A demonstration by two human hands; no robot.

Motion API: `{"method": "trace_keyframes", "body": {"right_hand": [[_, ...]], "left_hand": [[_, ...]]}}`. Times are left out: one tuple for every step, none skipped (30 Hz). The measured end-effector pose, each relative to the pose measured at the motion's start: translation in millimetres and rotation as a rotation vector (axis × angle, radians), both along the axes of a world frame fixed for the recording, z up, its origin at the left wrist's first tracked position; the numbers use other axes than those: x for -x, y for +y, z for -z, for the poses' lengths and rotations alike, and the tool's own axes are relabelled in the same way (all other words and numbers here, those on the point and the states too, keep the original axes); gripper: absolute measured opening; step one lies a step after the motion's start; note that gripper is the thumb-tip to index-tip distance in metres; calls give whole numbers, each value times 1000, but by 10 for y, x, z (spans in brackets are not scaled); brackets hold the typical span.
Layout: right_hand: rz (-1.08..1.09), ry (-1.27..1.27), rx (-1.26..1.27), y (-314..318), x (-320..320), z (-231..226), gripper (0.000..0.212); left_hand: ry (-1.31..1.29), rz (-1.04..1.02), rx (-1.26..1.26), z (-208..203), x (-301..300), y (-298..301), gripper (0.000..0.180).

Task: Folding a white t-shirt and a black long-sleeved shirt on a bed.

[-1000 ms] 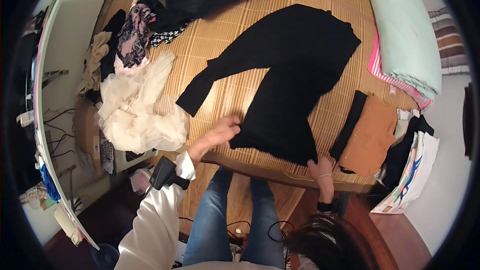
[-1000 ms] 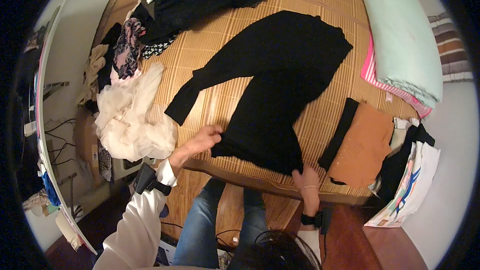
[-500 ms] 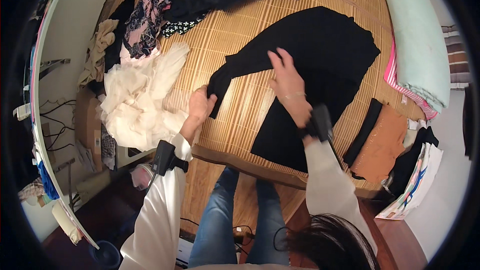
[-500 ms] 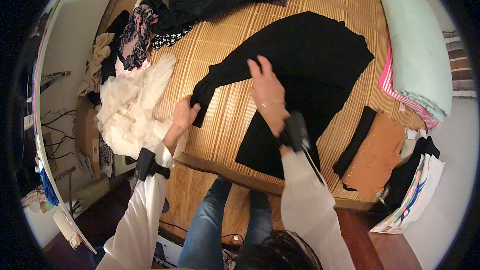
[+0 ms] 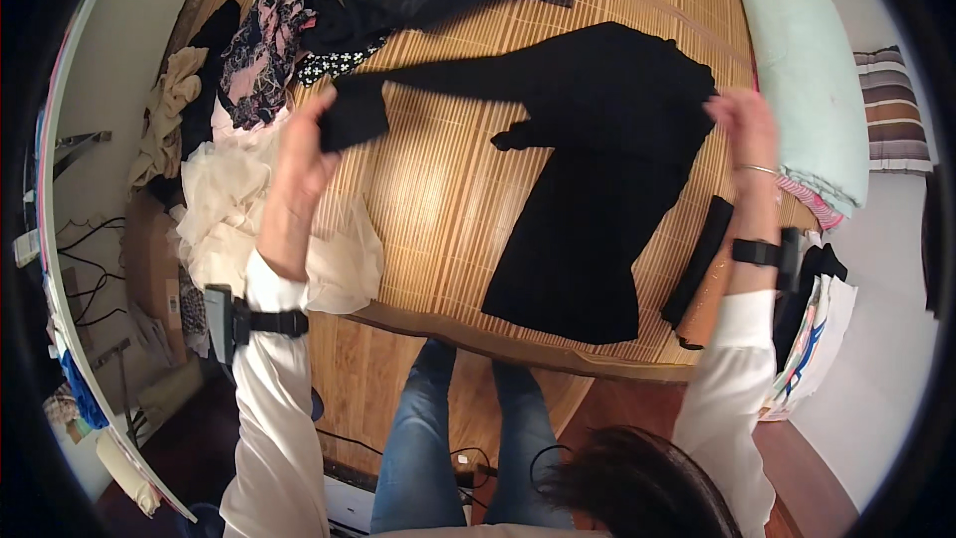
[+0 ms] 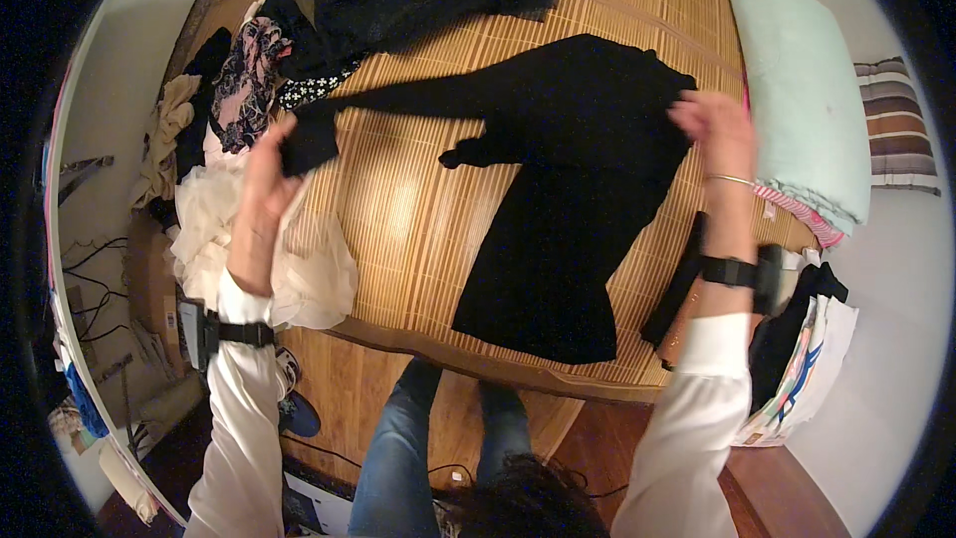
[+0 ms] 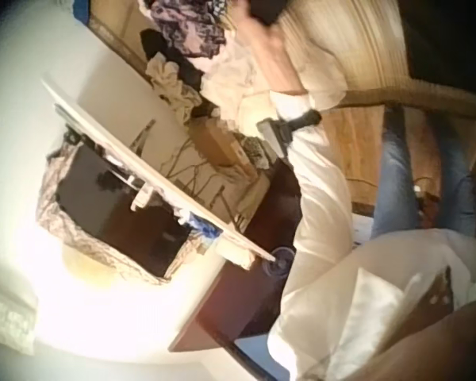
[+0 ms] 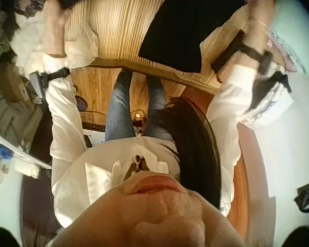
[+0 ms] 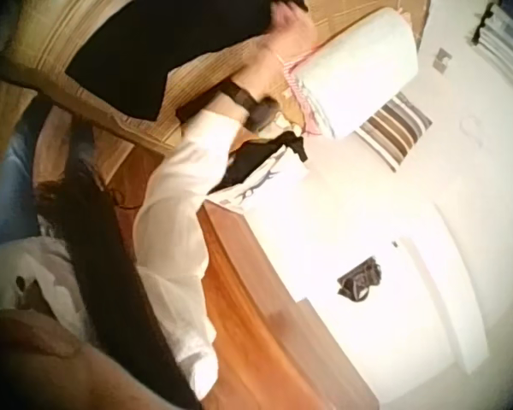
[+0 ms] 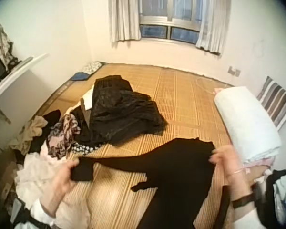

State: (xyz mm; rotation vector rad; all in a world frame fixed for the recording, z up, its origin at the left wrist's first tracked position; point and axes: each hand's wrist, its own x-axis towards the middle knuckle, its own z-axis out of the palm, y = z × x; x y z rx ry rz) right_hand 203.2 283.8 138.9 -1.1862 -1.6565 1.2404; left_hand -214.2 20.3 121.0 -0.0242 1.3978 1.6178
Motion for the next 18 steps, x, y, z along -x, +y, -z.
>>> {"method": "trace_keyframes", "body": {"right_hand": [[297, 124, 98, 302, -481, -49, 17], [432, 175, 76, 416, -859, -133, 17], [567, 248, 68, 368, -1005, -204, 17], [571, 252, 70, 330, -1073, -163, 17], [538, 170, 84, 287, -1127, -91, 16], [504, 92, 104, 215, -1123, 7, 16], [428, 4, 99, 125, -1056, 166, 16], [328, -97, 120, 84, -1001, 361, 17], [262, -124, 116, -195, -567, 588, 16], [107, -100, 111, -463, -177, 619, 18], [-30, -386, -323, -703, 179, 676, 24], [-234, -349, -293, -1144, 748, 798, 43], [-359, -504, -288, -1396, 1027, 1048, 61], [-505, -652, -90, -1586, 1276, 912, 73], [-516, -749, -259, -1669, 1296, 1090, 74], [-456, -811, -439, -1702, 1259, 1199, 54], [-472, -902, -536, -1747, 1308, 1373, 29], [-507, -900, -442, -1796, 1401, 1426, 20]], "left_hand": [[-24, -45, -90, -8, 81, 124, 27], [-79, 8, -249, -19, 94, 205, 28], [-110, 62, -397, -84, 160, 237, 29], [-132, -44, -364, -45, 242, 273, 30], [-129, -38, -363, 41, 263, 313, 30], [-49, -97, -206, 149, 279, 327, 32], [15, -153, -52, 273, 224, 354, 34], [70, -134, -6, 285, -49, 396, 25], [72, -60, 8, 338, -8, 338, 24], [56, -48, 29, 402, -155, 370, 24], [42, -35, 51, 464, -318, 388, 24], [61, -7, 79, 365, -205, 217, 25], [67, -3, 88, 393, -231, 155, 25], [67, 13, 142, 370, -232, 120, 26], [23, 41, 169, 457, -396, 191, 27], [3, 108, 146, 522, -557, 265, 28], [-9, 120, 131, 556, -641, 278, 28], [17, 163, 210, 520, -644, 236, 27]]}}
